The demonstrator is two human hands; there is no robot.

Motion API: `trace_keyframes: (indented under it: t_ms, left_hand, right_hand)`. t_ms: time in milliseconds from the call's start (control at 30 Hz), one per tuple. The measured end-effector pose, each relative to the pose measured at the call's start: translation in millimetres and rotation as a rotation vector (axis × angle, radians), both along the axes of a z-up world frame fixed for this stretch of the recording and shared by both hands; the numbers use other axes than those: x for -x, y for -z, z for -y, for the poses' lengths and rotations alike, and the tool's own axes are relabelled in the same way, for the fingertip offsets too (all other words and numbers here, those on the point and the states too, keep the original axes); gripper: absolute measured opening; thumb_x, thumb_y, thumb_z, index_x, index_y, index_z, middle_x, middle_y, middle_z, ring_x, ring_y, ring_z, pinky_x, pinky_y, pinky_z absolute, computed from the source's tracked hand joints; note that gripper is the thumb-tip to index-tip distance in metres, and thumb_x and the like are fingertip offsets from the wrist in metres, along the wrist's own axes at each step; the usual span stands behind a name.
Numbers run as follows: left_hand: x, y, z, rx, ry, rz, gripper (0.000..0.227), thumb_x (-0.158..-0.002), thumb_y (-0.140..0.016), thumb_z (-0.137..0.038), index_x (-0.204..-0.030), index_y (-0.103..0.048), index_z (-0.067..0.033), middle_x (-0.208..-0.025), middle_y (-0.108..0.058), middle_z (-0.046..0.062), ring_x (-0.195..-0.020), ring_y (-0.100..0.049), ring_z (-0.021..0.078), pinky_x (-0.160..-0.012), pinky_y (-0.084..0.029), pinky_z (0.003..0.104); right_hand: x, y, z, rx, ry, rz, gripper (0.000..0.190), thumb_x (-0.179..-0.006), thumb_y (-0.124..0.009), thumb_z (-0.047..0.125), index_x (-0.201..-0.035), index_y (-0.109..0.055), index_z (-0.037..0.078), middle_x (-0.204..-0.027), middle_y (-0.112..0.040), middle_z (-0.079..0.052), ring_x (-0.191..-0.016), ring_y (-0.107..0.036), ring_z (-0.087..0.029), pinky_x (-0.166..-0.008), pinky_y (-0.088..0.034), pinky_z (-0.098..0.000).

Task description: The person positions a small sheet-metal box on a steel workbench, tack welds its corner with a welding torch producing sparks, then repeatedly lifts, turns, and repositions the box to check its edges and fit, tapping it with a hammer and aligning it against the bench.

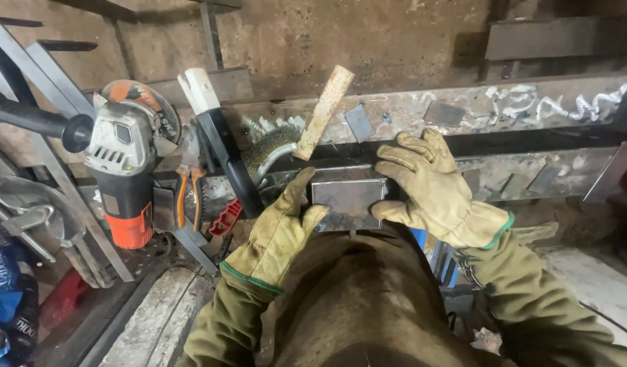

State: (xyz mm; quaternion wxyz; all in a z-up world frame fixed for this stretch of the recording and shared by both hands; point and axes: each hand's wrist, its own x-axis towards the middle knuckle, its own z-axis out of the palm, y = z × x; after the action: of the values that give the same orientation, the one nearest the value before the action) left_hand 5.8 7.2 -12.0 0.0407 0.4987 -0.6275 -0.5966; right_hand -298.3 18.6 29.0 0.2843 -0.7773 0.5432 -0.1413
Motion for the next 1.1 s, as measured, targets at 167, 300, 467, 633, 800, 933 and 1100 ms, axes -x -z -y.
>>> trace_keyframes:
  t_ms: [167,300,467,633,800,933,1100]
  left_hand:
    - [-3.9,5.1,-3.7,-0.029,-0.003,-0.088,0.068,-0.097,-0.071,-0.017,-0.153,-0.038,0.0009,-0.152,-0.054,0.020,-0.141,-0.051,0.0255,-0.119,-0.038,0.033]
    - [25.1,-58.7,34.9,0.038,-0.029,-0.056,0.069,-0.094,-0.073,-0.021,-0.153,-0.041,-0.0011,-0.143,-0.061,0.018,-0.134,-0.060,0.0259,-0.110,-0.048,0.032]
    - [10.5,-29.4,13.9,0.160,-0.008,0.075,0.070,-0.088,-0.078,-0.024,-0.149,-0.046,-0.0089,-0.127,-0.071,0.018,-0.107,-0.072,0.0284,-0.090,-0.058,0.035]
    - [8.9,-25.9,11.6,0.224,0.026,0.049,0.072,-0.091,-0.078,-0.026,-0.151,-0.044,-0.0087,-0.126,-0.070,0.018,-0.114,-0.070,0.0286,-0.095,-0.057,0.034]
    - [5.8,-5.4,1.2,0.182,0.034,0.013,0.072,-0.092,-0.075,-0.025,-0.153,-0.041,-0.0062,-0.136,-0.065,0.019,-0.126,-0.064,0.0266,-0.103,-0.052,0.032]
    - [3.9,9.9,-7.5,0.067,0.026,0.014,0.063,-0.099,-0.068,-0.020,-0.154,-0.042,-0.0061,-0.150,-0.057,0.015,-0.138,-0.054,0.0220,-0.115,-0.044,0.028]
    - [3.1,22.8,-10.9,0.135,0.048,-0.006,0.067,-0.095,-0.072,-0.020,-0.152,-0.040,-0.0034,-0.150,-0.052,0.014,-0.139,-0.050,0.0195,-0.115,-0.041,0.027]
  right_hand:
    - [-5.8,-3.9,1.6,-0.038,0.013,-0.081,0.068,-0.073,-0.076,0.059,-0.118,-0.071,0.007,-0.130,-0.065,-0.011,-0.131,-0.053,-0.038,-0.116,-0.030,-0.0583]
    - [-11.3,-14.0,7.9,-0.029,0.014,-0.095,0.068,-0.072,-0.076,0.059,-0.116,-0.070,0.007,-0.127,-0.066,-0.013,-0.126,-0.056,-0.039,-0.112,-0.034,-0.0576]
    - [-15.7,-16.9,1.2,0.059,0.066,-0.050,0.066,-0.079,-0.075,0.051,-0.124,-0.066,0.004,-0.128,-0.068,-0.013,-0.128,-0.057,-0.037,-0.116,-0.037,-0.0574]
    - [-19.4,-29.9,17.4,0.046,0.025,-0.127,0.056,-0.077,-0.074,0.052,-0.111,-0.071,0.008,-0.118,-0.070,-0.011,-0.120,-0.060,-0.035,-0.109,-0.040,-0.0547]
    - [-25.2,-45.3,32.4,0.078,-0.009,-0.257,0.049,-0.074,-0.072,0.052,-0.101,-0.074,0.011,-0.112,-0.071,-0.011,-0.112,-0.062,-0.033,-0.103,-0.042,-0.0510]
    - [-25.1,-51.0,31.8,0.123,0.000,-0.171,0.058,-0.082,-0.067,0.055,-0.111,-0.071,0.004,-0.111,-0.069,-0.012,-0.112,-0.063,-0.033,-0.104,-0.044,-0.0502]
    - [-34.3,-49.8,28.5,0.150,0.045,-0.132,0.047,-0.088,-0.062,0.049,-0.105,-0.070,0.006,-0.105,-0.068,-0.010,-0.105,-0.064,-0.031,-0.101,-0.046,-0.0494]
